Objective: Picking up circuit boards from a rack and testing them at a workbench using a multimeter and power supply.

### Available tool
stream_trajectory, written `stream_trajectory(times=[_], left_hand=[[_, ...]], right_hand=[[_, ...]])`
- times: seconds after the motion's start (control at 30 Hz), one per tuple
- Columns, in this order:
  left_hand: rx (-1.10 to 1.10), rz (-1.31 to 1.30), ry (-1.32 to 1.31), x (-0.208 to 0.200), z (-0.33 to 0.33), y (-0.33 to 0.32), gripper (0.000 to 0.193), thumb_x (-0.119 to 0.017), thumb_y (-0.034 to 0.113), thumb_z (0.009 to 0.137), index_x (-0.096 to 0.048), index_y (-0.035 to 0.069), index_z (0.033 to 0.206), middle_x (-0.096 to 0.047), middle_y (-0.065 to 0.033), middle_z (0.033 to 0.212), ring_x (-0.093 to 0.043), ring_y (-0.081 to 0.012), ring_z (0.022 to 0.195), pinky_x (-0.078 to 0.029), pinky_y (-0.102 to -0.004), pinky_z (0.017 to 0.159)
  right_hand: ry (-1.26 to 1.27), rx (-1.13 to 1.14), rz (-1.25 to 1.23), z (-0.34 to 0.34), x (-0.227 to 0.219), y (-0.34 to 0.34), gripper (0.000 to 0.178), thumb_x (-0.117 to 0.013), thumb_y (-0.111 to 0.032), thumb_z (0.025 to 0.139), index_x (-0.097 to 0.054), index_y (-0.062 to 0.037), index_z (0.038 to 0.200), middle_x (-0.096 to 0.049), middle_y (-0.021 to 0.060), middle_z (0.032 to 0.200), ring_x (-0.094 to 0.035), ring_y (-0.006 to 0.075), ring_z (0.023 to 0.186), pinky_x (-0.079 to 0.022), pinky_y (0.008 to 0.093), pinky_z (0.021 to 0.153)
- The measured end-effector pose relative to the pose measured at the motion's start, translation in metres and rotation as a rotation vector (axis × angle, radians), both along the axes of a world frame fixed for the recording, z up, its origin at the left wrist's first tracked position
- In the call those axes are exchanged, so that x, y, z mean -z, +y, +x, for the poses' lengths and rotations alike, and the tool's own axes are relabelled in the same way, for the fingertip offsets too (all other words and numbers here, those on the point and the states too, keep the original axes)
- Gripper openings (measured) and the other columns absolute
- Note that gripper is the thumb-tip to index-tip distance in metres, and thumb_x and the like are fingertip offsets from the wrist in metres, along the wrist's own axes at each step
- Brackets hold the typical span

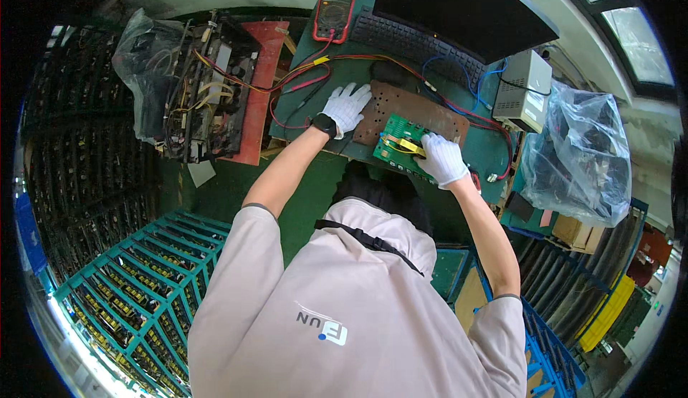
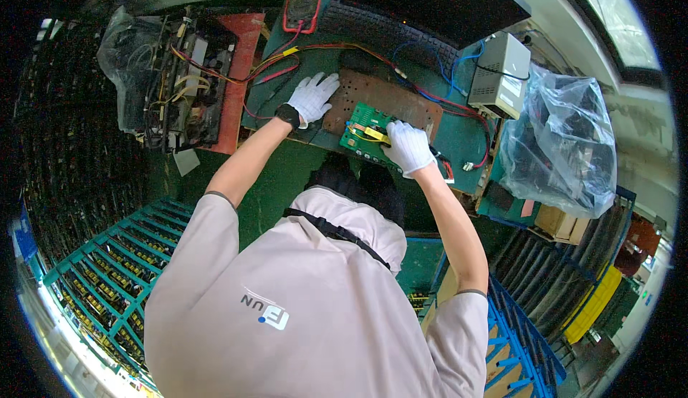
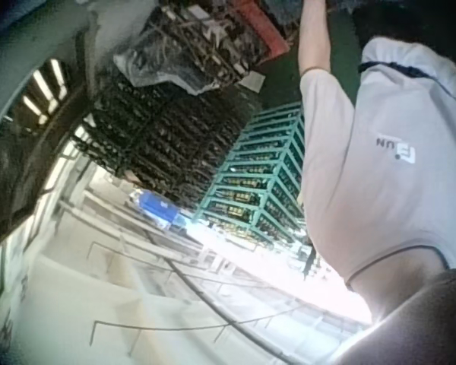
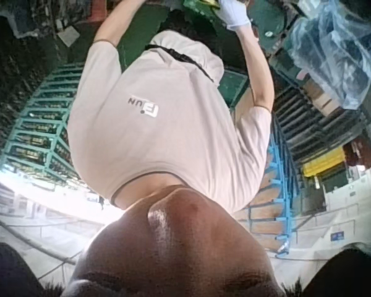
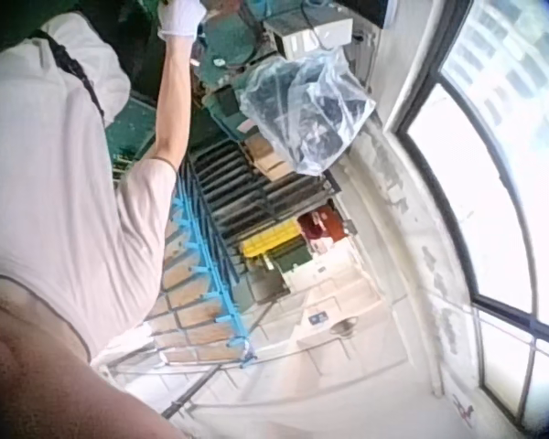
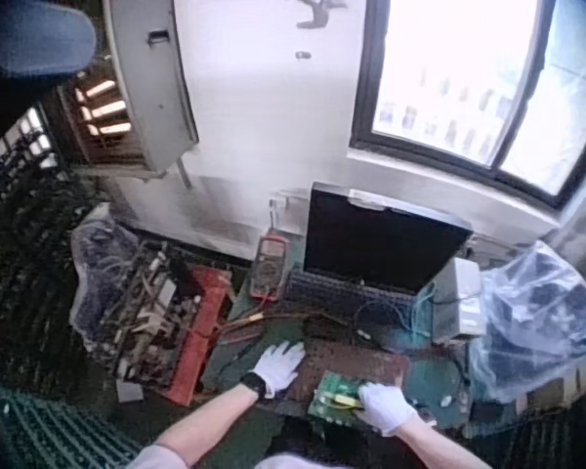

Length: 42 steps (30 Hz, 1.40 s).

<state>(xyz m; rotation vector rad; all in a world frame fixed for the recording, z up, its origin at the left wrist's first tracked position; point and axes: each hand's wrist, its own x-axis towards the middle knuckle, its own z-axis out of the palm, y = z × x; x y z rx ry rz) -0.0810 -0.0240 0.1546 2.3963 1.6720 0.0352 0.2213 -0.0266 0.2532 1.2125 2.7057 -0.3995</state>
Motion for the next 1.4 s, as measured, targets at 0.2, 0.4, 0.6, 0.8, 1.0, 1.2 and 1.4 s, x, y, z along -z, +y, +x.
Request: stream_trajectory(times=[0.2,0.4,0.6,0.8,1.0,1.2,1.4], left_hand=[[0.053,-0.1,0.033,0.007,-0.006,0.01,0.063,-0.067,0.03,0.087,-0.047,0.016,0.145,-0.034,-0.0044,0.159,-0.036,-0.0323,0.142,-0.035,-0.0533,0.112],[0.084,-0.118,0.042,0.003,-0.005,0.01,0.061,-0.067,0.031,0.088,-0.048,0.015,0.144,-0.035,-0.0032,0.159,-0.035,-0.031,0.143,-0.034,-0.0529,0.112],[0.094,-0.138,0.023,0.002,-0.009,0.01,0.062,-0.066,0.033,0.089,-0.048,0.015,0.145,-0.035,-0.0029,0.158,-0.036,-0.0297,0.142,-0.035,-0.052,0.112],[0.095,-0.137,0.042,0.002,-0.008,0.013,0.062,-0.066,0.034,0.089,-0.047,0.015,0.145,-0.036,-0.0028,0.158,-0.037,-0.0289,0.141,-0.036,-0.0514,0.111],[0.107,-0.098,0.035,0.009,-0.011,0.011,0.062,-0.066,0.034,0.089,-0.047,0.016,0.145,-0.037,-0.0039,0.157,-0.038,-0.0295,0.141,-0.036,-0.0515,0.11],[0.092,-0.123,0.002,0.006,-0.01,0.011,0.061,-0.067,0.033,0.089,-0.048,0.016,0.145,-0.037,-0.004,0.157,-0.038,-0.0297,0.141,-0.036,-0.052,0.111],[0.09,-0.12,0.016,0.004,-0.008,0.01,0.062,-0.067,0.032,0.088,-0.048,0.017,0.145,-0.036,-0.0021,0.158,-0.039,-0.0304,0.14,-0.035,-0.0534,0.112]], right_hand=[[0.041,-0.047,0.03,-0.026,0.02,0.026,0.034,-0.077,-0.029,0.075,-0.056,-0.0054,0.087,-0.064,0.0146,0.084,-0.067,0.032,0.081,-0.055,0.0459,0.066],[0.04,-0.048,0.023,-0.036,0.04,0.036,0.034,-0.078,-0.029,0.073,-0.057,-0.0054,0.087,-0.064,0.0149,0.084,-0.067,0.0325,0.08,-0.055,0.0456,0.066],[-0.006,-0.056,0.012,-0.041,0.039,0.041,0.035,-0.078,-0.028,0.073,-0.058,-0.0053,0.09,-0.064,0.0149,0.085,-0.067,0.0324,0.082,-0.055,0.0452,0.066],[-0.058,-0.087,-0.013,-0.043,0.037,0.045,0.038,-0.078,-0.03,0.074,-0.057,-0.0052,0.094,-0.064,0.0154,0.09,-0.067,0.032,0.085,-0.055,0.046,0.067],[-0.083,-0.084,-0.056,-0.046,0.029,0.052,0.036,-0.077,-0.029,0.077,-0.057,-0.0035,0.093,-0.064,0.0176,0.091,-0.067,0.0355,0.087,-0.054,0.0476,0.071],[-0.11,-0.082,-0.08,-0.05,0.031,0.053,0.035,-0.077,-0.028,0.077,-0.058,-0.0034,0.093,-0.065,0.0178,0.093,-0.066,0.0356,0.089,-0.053,0.0481,0.072],[-0.092,-0.089,-0.094,-0.042,0.042,0.052,0.036,-0.077,-0.028,0.078,-0.057,-0.0032,0.094,-0.064,0.0183,0.095,-0.066,0.0363,0.09,-0.053,0.0479,0.073]])
